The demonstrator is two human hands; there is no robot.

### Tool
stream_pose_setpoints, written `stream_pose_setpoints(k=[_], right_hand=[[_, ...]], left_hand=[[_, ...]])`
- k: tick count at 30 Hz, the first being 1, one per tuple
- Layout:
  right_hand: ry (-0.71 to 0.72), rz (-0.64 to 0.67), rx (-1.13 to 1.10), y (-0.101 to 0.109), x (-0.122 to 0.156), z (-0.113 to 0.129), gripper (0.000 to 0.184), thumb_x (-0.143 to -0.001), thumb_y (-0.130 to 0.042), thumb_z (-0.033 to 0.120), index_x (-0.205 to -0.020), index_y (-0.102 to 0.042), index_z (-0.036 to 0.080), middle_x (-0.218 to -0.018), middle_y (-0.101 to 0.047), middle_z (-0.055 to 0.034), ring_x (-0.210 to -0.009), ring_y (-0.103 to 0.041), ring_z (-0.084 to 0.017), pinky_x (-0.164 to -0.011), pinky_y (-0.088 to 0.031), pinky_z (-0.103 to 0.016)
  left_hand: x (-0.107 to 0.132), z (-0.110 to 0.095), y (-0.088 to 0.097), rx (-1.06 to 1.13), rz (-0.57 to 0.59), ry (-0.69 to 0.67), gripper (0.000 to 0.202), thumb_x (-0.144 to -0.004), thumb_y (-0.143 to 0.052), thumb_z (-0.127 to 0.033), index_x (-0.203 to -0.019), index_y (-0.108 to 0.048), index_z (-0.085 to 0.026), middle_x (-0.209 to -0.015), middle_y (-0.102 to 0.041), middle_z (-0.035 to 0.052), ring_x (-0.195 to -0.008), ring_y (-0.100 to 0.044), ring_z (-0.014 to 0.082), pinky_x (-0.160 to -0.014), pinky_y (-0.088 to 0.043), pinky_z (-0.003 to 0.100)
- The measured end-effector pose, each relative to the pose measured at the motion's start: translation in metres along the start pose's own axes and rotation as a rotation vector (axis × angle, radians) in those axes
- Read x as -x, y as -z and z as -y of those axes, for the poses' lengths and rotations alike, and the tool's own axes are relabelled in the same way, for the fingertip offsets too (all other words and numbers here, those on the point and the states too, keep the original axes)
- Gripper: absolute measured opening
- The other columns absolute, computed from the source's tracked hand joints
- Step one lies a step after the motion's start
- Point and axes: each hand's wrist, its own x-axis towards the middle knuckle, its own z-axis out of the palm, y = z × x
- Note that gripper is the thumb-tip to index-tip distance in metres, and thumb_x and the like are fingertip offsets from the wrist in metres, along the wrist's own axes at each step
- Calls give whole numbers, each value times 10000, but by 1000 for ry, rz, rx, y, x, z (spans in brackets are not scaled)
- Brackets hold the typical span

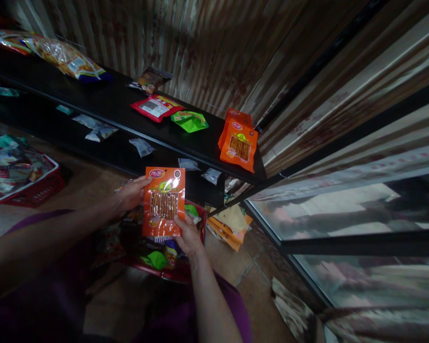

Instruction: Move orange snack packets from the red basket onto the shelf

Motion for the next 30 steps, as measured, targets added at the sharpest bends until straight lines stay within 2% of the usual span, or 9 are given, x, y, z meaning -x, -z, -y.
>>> stream_pose_setpoints(k=[7, 13, 21, 27, 30], right_hand=[[30, -11, -38, -1, -3, -3, 369, -626, -837, 248, -961, -697, 183, -836, -757, -27, -704, -708, -183, -721, -572, -317], [38, -34, -68, 2, -5, -2, 354, -619, -837, 242, -940, -700, 182, -842, -758, -31, -712, -709, -185, -711, -579, -315], [24, -53, -86, 5, -6, -4, 340, -645, -813, 216, -958, -684, 190, -857, -758, -19, -719, -714, -172, -699, -582, -299], [56, -65, -116, 5, -6, -2, 284, -664, -783, 202, -926, -673, 205, -849, -754, -13, -738, -710, -178, -695, -588, -312], [73, -110, -147, 5, -7, 0, 269, -666, -769, 176, -911, -663, 209, -846, -754, -8, -720, -706, -177, -647, -594, -299]], left_hand=[[4, -4, -1, -21, 96, 62, 283, -853, -539, -155, -1117, -627, -108, -983, -727, 141, -778, -706, 218, -726, -563, 343], [7, -2, -1, -72, 133, 84, 331, -773, -557, -91, -1094, -641, -104, -930, -730, 126, -724, -704, 208, -655, -557, 314], [10, -1, -2, -121, 138, 81, 345, -708, -623, -68, -1046, -667, -123, -954, -727, 110, -744, -695, 187, -644, -544, 278], [10, 0, 2, -112, 61, 131, 208, -732, -601, -41, -909, -662, -131, -842, -716, 78, -659, -669, 137, -629, -530, 240], [12, 7, 6, -124, 79, 175, 207, -725, -615, -37, -904, -666, -128, -821, -709, 72, -671, -674, 139, -633, -533, 238]])
